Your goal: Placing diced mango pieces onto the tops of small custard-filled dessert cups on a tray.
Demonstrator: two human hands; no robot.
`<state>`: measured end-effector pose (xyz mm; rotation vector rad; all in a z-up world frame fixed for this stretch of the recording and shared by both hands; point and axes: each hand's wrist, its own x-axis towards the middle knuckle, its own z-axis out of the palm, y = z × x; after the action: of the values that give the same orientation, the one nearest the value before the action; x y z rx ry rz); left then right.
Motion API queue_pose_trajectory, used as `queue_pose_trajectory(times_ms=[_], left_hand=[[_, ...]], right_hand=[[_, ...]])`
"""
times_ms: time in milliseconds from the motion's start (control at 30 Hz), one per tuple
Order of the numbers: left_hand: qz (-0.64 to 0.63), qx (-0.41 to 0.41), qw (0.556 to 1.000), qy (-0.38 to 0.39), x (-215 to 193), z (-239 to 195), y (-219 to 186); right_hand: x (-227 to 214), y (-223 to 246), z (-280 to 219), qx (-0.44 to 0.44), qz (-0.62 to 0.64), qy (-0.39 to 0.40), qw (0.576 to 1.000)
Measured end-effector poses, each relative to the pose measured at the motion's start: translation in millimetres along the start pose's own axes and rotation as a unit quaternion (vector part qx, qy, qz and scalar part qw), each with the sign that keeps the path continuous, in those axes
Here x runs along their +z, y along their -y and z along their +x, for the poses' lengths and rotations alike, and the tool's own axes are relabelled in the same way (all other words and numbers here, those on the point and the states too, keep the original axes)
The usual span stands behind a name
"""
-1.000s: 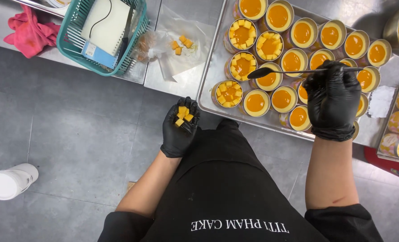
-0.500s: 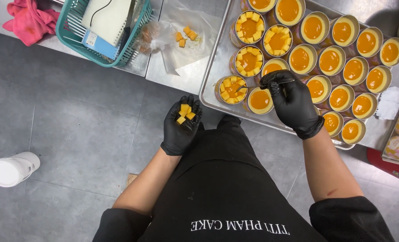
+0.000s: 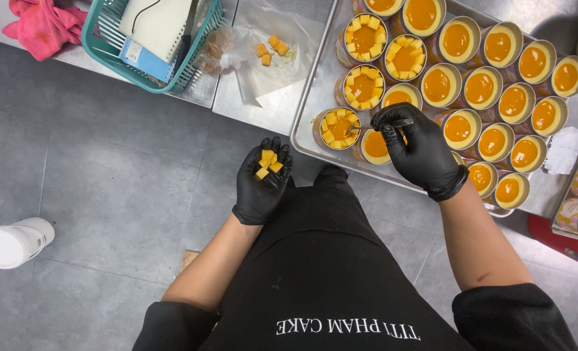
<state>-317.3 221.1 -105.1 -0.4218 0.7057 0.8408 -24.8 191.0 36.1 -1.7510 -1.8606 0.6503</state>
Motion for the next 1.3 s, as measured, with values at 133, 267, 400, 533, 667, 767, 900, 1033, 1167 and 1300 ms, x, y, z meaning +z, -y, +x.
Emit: queue_pose_trajectory(times_ms=[133,267,400,533,667,767,900,1033,1167,1300], left_hand=[[0.003,-0.006,1.000,-0.012,5,-3,0],[-0.008,-0.008,1.000,0.007,-4,2,-1],[0.007,-0.001,1.000,-0.013,5,-5,-1],[-0.014,-0.006,1.000,0.001,-2,1,0],[-0.007,-0.003,1.000,-0.014,6,-2,-1],[0.003,0.000,1.000,-0.028,12,-6,-1],[-0.017,-0.012,1.000,-0.005,-2,4,-3],[-0.011,-0.005,1.000,0.000,-1,5,-3],[-0.010,0.002,1.000,-0.008,1,3,-3],[-0.008,0.001,1.000,-0.009,2,3,-2]], right_hand=[[0,2,3,0.005,-0.004,0.007,1.000],[1,4,4,-0.018,0.000,0.021,1.000],[-1,9,7,-0.013,0.000,0.035,0.999],[0,12,11,-0.015,0.006,0.046,0.999],[0,10,13,-0.022,0.012,0.066,0.997],[-1,10,13,-0.019,0.004,0.078,0.997],[-2,12,16,-0.021,0.003,0.085,0.996],[2,14,16,-0.027,0.017,0.089,0.996],[2,11,16,-0.027,0.008,0.093,0.995],[2,14,20,-0.026,0.004,0.098,0.995]])
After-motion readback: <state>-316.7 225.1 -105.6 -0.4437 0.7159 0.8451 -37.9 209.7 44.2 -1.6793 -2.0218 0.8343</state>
